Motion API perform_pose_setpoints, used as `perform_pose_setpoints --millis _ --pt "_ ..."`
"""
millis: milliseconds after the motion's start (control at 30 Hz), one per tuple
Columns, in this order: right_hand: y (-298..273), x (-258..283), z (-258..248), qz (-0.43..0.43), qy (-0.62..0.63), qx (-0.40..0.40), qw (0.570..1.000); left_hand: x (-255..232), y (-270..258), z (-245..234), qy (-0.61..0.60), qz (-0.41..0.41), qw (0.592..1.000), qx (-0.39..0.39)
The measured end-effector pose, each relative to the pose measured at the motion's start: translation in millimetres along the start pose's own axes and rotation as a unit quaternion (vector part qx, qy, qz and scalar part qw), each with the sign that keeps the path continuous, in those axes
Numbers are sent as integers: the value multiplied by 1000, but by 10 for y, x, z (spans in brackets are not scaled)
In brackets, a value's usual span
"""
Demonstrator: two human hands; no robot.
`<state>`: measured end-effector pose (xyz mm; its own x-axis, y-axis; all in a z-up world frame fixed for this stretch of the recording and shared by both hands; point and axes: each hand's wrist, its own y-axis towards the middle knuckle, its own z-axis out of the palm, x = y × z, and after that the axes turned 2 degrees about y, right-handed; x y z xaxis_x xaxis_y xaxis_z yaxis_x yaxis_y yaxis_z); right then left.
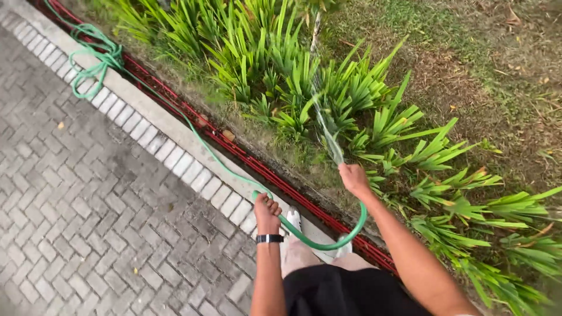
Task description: Watering a row of plants along a brick walkway using a green hose.
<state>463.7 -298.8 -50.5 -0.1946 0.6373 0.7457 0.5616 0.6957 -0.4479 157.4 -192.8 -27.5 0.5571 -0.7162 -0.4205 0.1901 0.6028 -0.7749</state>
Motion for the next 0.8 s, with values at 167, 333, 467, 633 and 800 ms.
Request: perform_pose_setpoints --millis 167,333,467,633,800 --pt "134 226 43 18 -43 -51 998 -158 417 153 -12 -47 999 3" --pt "132 371 60 22 -20 -26 999 -197 536 161 1 -68 998 0" --pt "197 425 168 -16 -40 -71 997 -173 779 84 12 -102 995 12" --pt "188 890 48 18 -20 -100 995 -258 794 260 25 -114 993 27" --pt "242 1224 -179 -23 12 -176 984 -407 795 390 29 -101 994 33"
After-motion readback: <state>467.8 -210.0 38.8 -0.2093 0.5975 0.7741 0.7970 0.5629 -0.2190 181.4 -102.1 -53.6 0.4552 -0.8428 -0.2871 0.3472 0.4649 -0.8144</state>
